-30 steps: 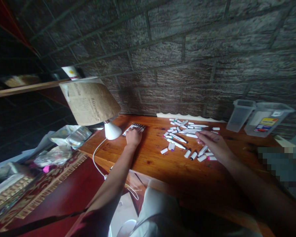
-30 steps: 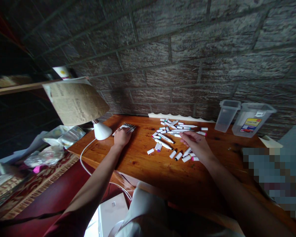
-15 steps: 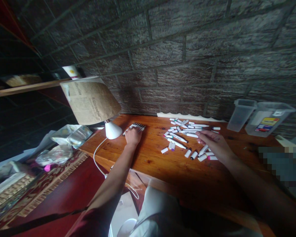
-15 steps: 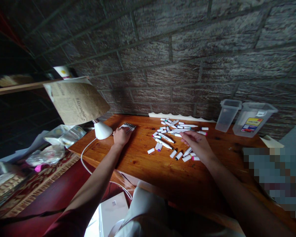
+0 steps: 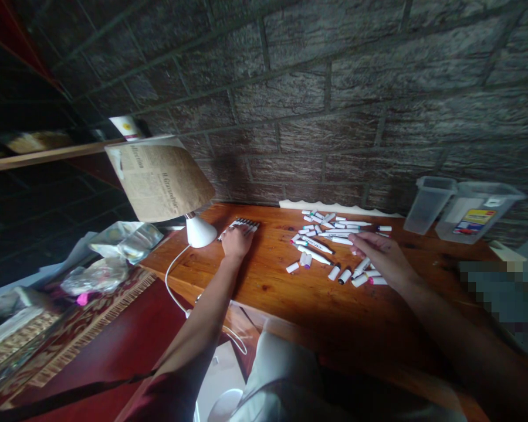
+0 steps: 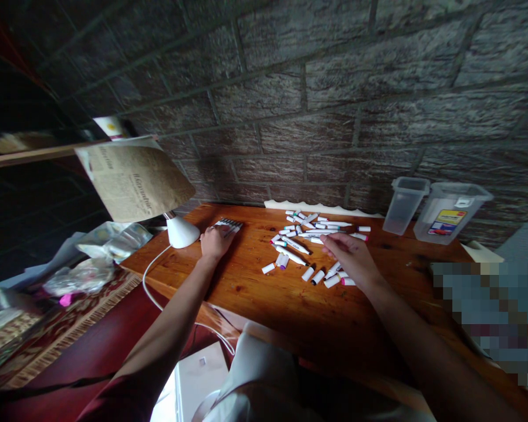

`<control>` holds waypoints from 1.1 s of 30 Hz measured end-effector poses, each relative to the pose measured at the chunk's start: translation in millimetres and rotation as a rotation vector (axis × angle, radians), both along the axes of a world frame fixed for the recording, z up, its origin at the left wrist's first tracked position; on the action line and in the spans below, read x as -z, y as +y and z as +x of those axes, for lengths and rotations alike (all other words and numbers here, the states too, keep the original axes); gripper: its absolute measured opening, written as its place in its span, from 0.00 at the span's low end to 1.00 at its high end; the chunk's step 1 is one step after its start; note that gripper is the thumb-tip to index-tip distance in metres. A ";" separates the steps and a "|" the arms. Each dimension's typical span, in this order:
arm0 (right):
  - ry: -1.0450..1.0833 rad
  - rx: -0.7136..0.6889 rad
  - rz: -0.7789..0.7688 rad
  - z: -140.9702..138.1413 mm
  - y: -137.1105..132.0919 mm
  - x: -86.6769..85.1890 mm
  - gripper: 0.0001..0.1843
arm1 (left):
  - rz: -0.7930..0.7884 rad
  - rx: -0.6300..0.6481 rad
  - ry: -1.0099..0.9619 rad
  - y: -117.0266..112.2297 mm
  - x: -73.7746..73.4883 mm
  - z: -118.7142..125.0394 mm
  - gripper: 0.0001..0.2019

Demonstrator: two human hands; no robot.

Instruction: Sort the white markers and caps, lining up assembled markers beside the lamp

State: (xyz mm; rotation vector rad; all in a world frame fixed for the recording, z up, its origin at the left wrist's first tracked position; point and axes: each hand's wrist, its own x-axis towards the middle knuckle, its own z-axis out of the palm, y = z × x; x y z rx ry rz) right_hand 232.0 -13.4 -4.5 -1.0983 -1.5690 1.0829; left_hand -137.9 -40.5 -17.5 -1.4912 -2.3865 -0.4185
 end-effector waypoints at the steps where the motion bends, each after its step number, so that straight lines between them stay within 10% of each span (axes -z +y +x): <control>1: -0.001 0.000 -0.002 -0.1 -0.1 -0.3 0.25 | 0.004 -0.002 -0.006 -0.2 -0.2 -0.4 0.18; 16: -0.006 -0.012 -0.044 -2.0 -3.9 -6.6 0.23 | 0.013 0.014 -0.037 2.5 1.1 -3.4 0.18; 25: -0.034 0.003 -0.016 -2.2 -4.4 -8.6 0.24 | -0.025 -0.106 -0.055 4.6 12.8 -12.7 0.40; 33: -0.005 -0.005 -0.037 -1.7 -3.4 -5.8 0.24 | -0.125 -0.131 -0.110 7.9 18.5 -14.1 0.39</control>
